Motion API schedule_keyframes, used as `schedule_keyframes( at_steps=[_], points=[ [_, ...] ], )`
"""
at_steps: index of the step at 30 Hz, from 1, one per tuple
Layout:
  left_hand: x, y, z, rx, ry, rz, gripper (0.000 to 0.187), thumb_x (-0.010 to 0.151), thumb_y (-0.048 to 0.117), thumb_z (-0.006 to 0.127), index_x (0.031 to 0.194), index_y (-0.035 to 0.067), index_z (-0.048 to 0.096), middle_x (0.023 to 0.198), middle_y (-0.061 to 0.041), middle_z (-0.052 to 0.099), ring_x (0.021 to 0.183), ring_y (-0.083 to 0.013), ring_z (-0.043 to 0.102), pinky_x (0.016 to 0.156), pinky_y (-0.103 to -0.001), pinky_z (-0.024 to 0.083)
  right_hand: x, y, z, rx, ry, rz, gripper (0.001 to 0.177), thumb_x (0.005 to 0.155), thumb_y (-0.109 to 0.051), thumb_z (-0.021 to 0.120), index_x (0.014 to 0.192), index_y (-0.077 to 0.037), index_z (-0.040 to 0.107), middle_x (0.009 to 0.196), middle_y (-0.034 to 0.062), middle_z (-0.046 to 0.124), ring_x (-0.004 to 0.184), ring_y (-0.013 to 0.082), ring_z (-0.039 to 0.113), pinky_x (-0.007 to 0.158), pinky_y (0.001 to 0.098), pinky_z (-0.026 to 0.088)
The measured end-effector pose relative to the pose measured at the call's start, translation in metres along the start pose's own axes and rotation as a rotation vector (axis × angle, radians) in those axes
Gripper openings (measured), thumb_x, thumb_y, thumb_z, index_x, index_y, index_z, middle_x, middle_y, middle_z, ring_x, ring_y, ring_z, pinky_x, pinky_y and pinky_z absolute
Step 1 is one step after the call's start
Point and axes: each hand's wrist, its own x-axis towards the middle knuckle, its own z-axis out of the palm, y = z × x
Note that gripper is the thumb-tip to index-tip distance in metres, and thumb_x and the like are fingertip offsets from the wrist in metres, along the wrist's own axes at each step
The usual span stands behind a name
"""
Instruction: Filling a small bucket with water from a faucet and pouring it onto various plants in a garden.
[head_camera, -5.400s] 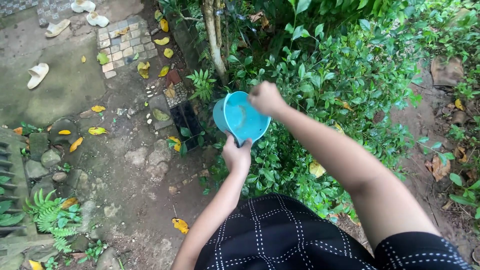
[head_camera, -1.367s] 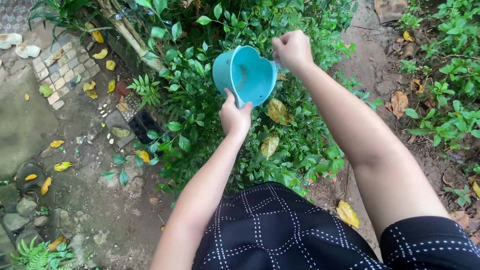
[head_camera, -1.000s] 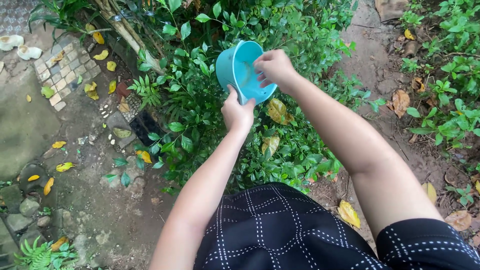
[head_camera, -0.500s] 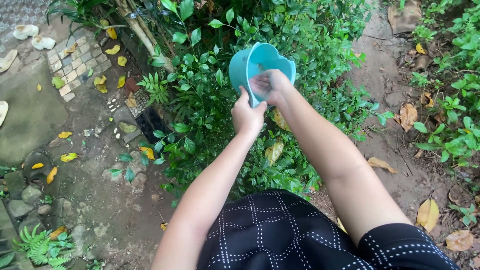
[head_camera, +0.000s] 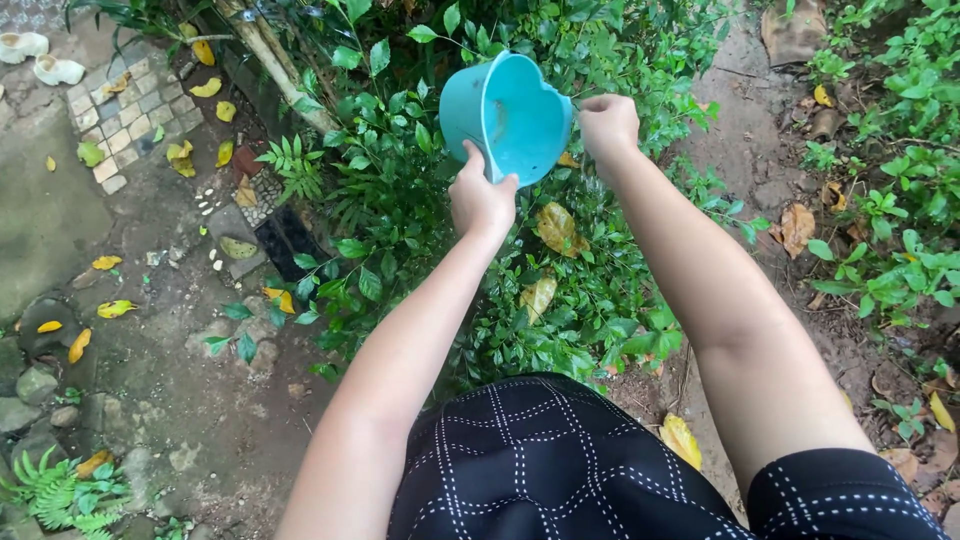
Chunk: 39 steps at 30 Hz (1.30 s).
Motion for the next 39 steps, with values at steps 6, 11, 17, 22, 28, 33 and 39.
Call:
schedule_keyframes(
  at_steps=[6,11,17,22,28,33,39],
  points=[
    [0.003,0.022,0.002,-0.003,-0.062,0.043,0.086,0.085,0.015,0.074,0.158,0.014,0.030,0.110,-0.014,0.075,0.087,-0.0263,0.077,0.077,-0.039,0.063,-0.008,-0.003,0.001,0.417,-0.138,0.428,0.023,0.100,-0.008,0.051,0.114,-0.001,0.068,0.097,0.0112,0.067,0.081,0.0229,0.063,0.067,0.0392,0.059],
    [-0.009,0.054,-0.020,0.058,-0.119,0.002,0.084,0.088,0.017,0.071,0.160,0.016,0.028,0.109,-0.015,0.076,0.091,-0.0276,0.076,0.078,-0.041,0.061,-0.013,-0.014,0.002,0.633,-0.192,0.507,0.023,0.099,-0.005,0.046,0.107,0.004,0.066,0.092,0.0119,0.072,0.076,0.0233,0.071,0.067,0.0373,0.063],
    [0.007,0.027,-0.008,-0.057,-0.053,0.005,0.087,0.083,0.018,0.075,0.158,0.013,0.031,0.117,-0.014,0.074,0.097,-0.0268,0.076,0.087,-0.039,0.060,0.000,0.002,0.011,0.667,-0.202,0.527,0.021,0.091,0.011,0.050,0.101,0.007,0.069,0.088,0.0107,0.070,0.076,0.0236,0.072,0.068,0.0366,0.067],
    [0.009,0.002,-0.020,-0.063,-0.019,-0.042,0.088,0.079,0.020,0.079,0.156,0.013,0.036,0.119,-0.015,0.073,0.101,-0.0293,0.073,0.090,-0.042,0.057,-0.021,-0.018,0.016,0.573,-0.242,0.509,0.019,0.091,0.009,0.051,0.100,0.004,0.066,0.086,0.0124,0.071,0.075,0.0228,0.072,0.067,0.0370,0.066],
    [0.003,-0.034,-0.056,-0.201,0.057,-0.052,0.087,0.075,0.016,0.078,0.154,0.015,0.041,0.114,-0.015,0.075,0.100,-0.0294,0.075,0.089,-0.041,0.058,-0.049,-0.045,0.042,0.473,-0.397,0.378,0.017,0.091,0.007,0.055,0.101,0.004,0.068,0.089,0.0156,0.073,0.077,0.0257,0.075,0.068,0.0374,0.066],
    [-0.006,-0.062,-0.099,-0.234,0.069,-0.144,0.086,0.077,0.016,0.077,0.154,0.015,0.040,0.107,-0.011,0.077,0.089,-0.0238,0.077,0.081,-0.039,0.059,-0.083,-0.076,0.069,0.384,-0.552,0.343,0.017,0.092,0.004,0.057,0.104,0.004,0.068,0.093,0.0168,0.074,0.079,0.0253,0.075,0.071,0.0357,0.065],
    [-0.013,-0.112,-0.140,-0.449,0.182,-0.212,0.069,0.077,0.008,0.078,0.143,0.007,0.059,0.097,-0.009,0.078,0.072,-0.0161,0.074,0.059,-0.032,0.061,-0.118,-0.106,0.118,0.361,-0.683,0.308,0.020,0.092,0.002,0.059,0.110,0.003,0.068,0.099,0.0152,0.075,0.086,0.0233,0.075,0.076,0.0349,0.064]
  ],
)
